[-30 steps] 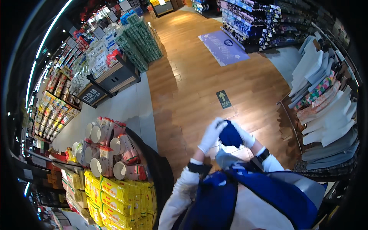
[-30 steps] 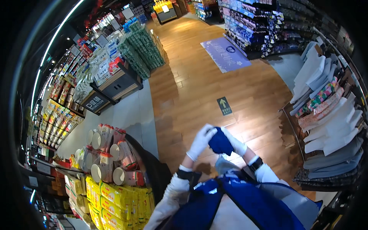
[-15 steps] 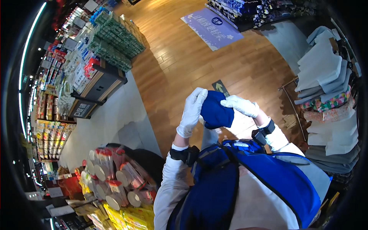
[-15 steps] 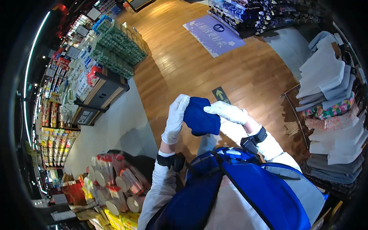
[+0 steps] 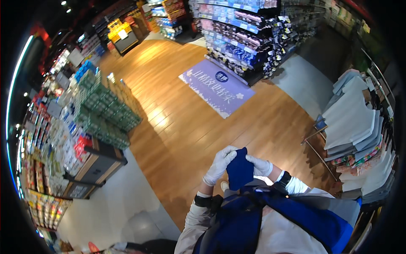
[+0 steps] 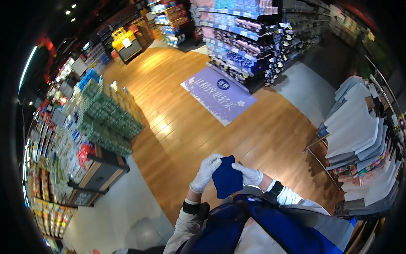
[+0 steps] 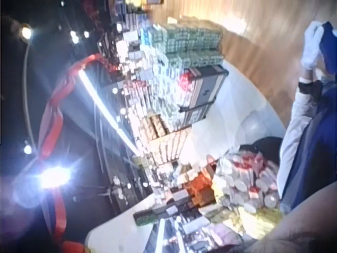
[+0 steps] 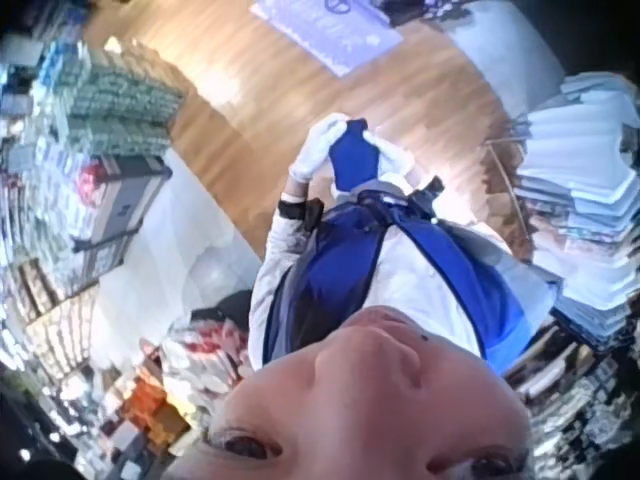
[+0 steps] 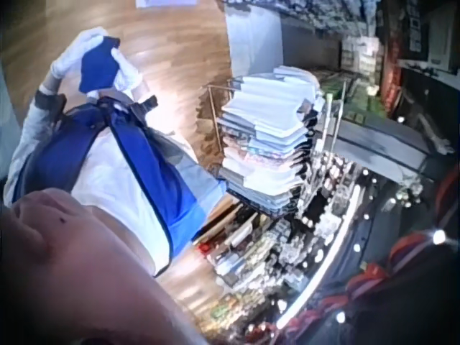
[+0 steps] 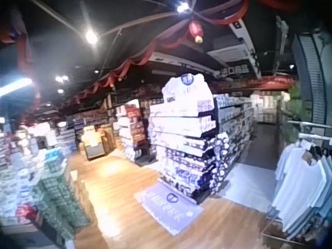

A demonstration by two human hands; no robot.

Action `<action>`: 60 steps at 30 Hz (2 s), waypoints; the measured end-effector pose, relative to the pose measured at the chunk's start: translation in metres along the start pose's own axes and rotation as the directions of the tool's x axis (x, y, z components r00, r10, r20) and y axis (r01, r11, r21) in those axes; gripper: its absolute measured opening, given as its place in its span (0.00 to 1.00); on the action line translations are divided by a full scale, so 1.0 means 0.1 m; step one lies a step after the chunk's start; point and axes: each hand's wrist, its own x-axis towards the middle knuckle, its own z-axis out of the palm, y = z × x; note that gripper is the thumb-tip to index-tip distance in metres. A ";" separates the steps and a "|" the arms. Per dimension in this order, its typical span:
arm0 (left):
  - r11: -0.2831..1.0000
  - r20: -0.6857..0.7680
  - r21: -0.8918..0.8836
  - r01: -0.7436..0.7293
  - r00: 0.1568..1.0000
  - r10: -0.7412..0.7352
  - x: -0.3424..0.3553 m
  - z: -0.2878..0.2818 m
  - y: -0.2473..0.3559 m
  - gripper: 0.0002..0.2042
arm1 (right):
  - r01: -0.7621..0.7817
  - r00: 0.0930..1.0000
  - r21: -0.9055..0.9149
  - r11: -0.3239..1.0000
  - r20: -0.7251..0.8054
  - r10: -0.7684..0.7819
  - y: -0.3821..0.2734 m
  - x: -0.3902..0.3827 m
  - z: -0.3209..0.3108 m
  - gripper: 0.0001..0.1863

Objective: The recorder is organizing boxes of socks on a shelf and then proceeds to wipe down or adjust packaging on a hygiene product display.

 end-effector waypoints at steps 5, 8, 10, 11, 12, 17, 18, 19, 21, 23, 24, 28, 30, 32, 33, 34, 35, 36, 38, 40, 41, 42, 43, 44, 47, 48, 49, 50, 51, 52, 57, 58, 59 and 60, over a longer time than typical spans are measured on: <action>0.992 0.141 -0.043 0.120 0.983 -0.113 0.70 -0.30 0.08 0.12 | 0.158 0.987 0.100 0.982 -0.043 -0.155 -0.29 0.32 -0.10 0.28; 0.995 0.184 0.038 0.088 0.978 -0.094 1.19 -0.48 0.13 0.12 | 0.175 0.984 0.132 0.976 -0.057 -0.169 -0.65 0.49 -0.07 0.30; 0.990 0.199 0.122 0.072 0.975 -0.095 1.54 -0.63 0.13 0.11 | 0.208 0.977 0.100 0.973 -0.068 -0.202 -0.92 0.66 -0.21 0.30; 0.961 0.231 0.268 -0.072 0.973 0.008 1.74 -0.73 0.08 0.09 | 0.221 0.974 0.060 0.973 -0.072 -0.217 -1.06 0.75 -0.28 0.31; 0.891 0.279 0.400 -0.216 0.955 0.106 1.93 -0.84 0.03 0.07 | 0.244 0.961 0.019 0.970 -0.140 -0.239 -1.19 0.84 -0.36 0.29; 0.863 0.271 0.440 -0.248 0.953 0.136 2.84 -1.19 0.02 0.04 | 0.183 0.950 -0.202 0.962 -0.218 -0.226 -2.01 1.20 -0.57 0.24; 0.813 0.227 0.514 -0.275 0.957 0.180 3.02 -1.21 0.07 0.03 | 0.180 0.950 -0.232 0.956 -0.210 -0.229 -2.19 1.26 -0.64 0.23; 0.753 0.192 0.587 -0.297 0.955 0.227 3.21 -1.23 0.17 0.02 | 0.183 0.950 -0.261 0.948 -0.201 -0.239 -2.36 1.35 -0.72 0.22; 0.695 0.247 0.667 -0.268 0.960 0.133 3.55 -1.30 0.37 0.04 | 0.218 0.955 -0.247 0.944 -0.147 -0.259 -2.69 1.52 -0.90 0.21; 0.909 0.103 0.416 0.008 0.993 -0.056 3.80 -1.27 0.52 0.05 | 0.209 0.940 -0.326 0.922 -0.193 -0.281 -3.03 1.64 -0.94 0.22; 0.911 0.160 0.412 -0.026 0.986 -0.044 4.00 -1.37 0.44 0.07 | 0.200 0.931 -0.364 0.910 -0.218 -0.292 -3.16 1.71 -0.97 0.22; 0.940 0.236 0.340 -0.009 0.969 -0.077 4.54 -1.51 0.42 0.09 | 0.288 0.849 -0.479 0.829 -0.273 -0.453 -3.59 1.92 -1.22 0.22; 0.942 0.239 0.336 -0.015 0.968 -0.070 4.86 -1.57 0.42 0.09 | 0.282 0.830 -0.495 0.822 -0.305 -0.468 -3.83 2.03 -1.38 0.22; 0.896 0.226 0.443 0.003 0.967 -0.115 5.15 -1.60 0.57 0.14 | 0.261 0.813 -0.523 0.811 -0.335 -0.477 -4.16 2.11 -1.39 0.21; 0.896 0.241 0.444 0.001 0.963 -0.121 5.30 -1.68 0.59 0.14 | 0.269 0.803 -0.521 0.810 -0.344 -0.488 -4.28 2.16 -1.45 0.21; 0.866 0.299 0.500 0.003 0.938 -0.175 5.49 -1.76 0.60 0.16 | 0.271 0.789 -0.502 0.822 -0.373 -0.488 -4.42 2.22 -1.51 0.20; 0.832 0.352 0.554 -0.003 0.907 -0.231 5.67 -1.83 0.61 0.18 | 0.276 0.774 -0.482 0.832 -0.403 -0.489 -4.54 2.28 -1.56 0.20; 0.833 0.375 0.553 -0.015 0.897 -0.233 5.87 -1.88 0.60 0.18 | 0.297 0.747 -0.515 0.804 -0.400 -0.532 -4.65 2.36 -1.60 0.20; 0.851 0.445 0.524 -0.040 0.865 -0.233 6.28 -2.01 0.58 0.19 | 0.339 0.680 -0.535 0.774 -0.429 -0.594 -4.92 2.51 -1.55 0.19; 0.912 0.481 0.405 -0.065 0.863 -0.152 6.62 -1.99 0.76 0.20 | 0.366 0.613 -0.539 0.758 -0.473 -0.633 -5.19 2.66 -1.55 0.18; 0.911 0.464 0.410 -0.053 0.871 -0.158 6.87 -2.05 0.68 0.20 | 0.360 0.604 -0.525 0.771 -0.498 -0.622 -5.30 2.73 -1.57 0.18; 0.919 0.479 0.390 -0.054 0.865 -0.152 7.02 -2.12 0.61 0.20 | 0.401 0.577 -0.527 0.749 -0.490 -0.653 -5.40 2.83 -1.60 0.18; 0.926 0.494 0.372 -0.058 0.857 -0.146 7.22 -2.16 0.66 0.19 | 0.431 0.530 -0.534 0.727 -0.502 -0.683 -5.52 2.93 -1.56 0.17; 0.869 0.472 0.492 0.042 0.826 -0.307 7.43 -2.19 0.68 0.18 | 0.419 0.493 -0.561 0.714 -0.520 -0.698 -5.64 2.98 -1.59 0.19; 0.909 0.556 0.411 -0.062 0.808 -0.196 7.80 -2.04 0.85 0.18 | 0.386 0.350 -0.598 0.702 -0.609 -0.711 -5.88 3.01 -1.72 0.21; 0.940 0.588 0.342 0.001 0.780 -0.215 7.87 -1.97 0.92 0.18 | 0.423 0.304 -0.615 0.666 -0.596 -0.744 -5.92 3.01 -1.79 0.21; 0.948 0.607 0.312 0.070 0.753 -0.255 7.95 -1.96 0.98 0.18 | 0.420 0.286 -0.618 0.665 -0.605 -0.743 -6.02 3.01 -1.70 0.21; 0.943 0.600 0.311 0.120 0.745 -0.293 8.05 -1.94 0.99 0.18 | 0.411 0.265 -0.613 0.675 -0.628 -0.731 -6.12 2.99 -1.64 0.21; 0.935 0.591 0.311 0.169 0.736 -0.329 8.14 -1.92 0.99 0.17 | 0.401 0.245 -0.607 0.686 -0.650 -0.719 -6.20 2.99 -1.63 0.21; 0.933 0.603 0.315 0.176 0.721 -0.340 8.23 -1.90 0.96 0.17 | 0.450 0.248 -0.548 0.705 -0.682 -0.688 -6.27 2.96 -1.69 0.21; 0.963 0.663 0.256 0.087 0.709 -0.240 8.59 -1.67 1.11 0.19 | 0.444 0.011 -0.683 0.579 -0.642 -0.766 -6.56 2.89 -1.74 0.22; 0.982 0.665 0.188 -0.021 0.738 -0.111 8.68 -1.66 1.07 0.19 | 0.391 -0.086 -0.753 0.529 -0.602 -0.793 -6.60 2.87 -1.84 0.20; 0.996 0.636 0.066 0.054 0.767 -0.084 8.84 -1.65 1.02 0.19 | 0.316 -0.196 -0.798 0.514 -0.585 -0.787 -6.70 2.84 -1.75 0.19; 0.995 0.602 0.042 0.087 0.793 -0.095 8.99 -1.70 0.99 0.19 | 0.215 -0.359 -0.880 0.425 -0.475 -0.803 -6.80 2.82 -1.70 0.18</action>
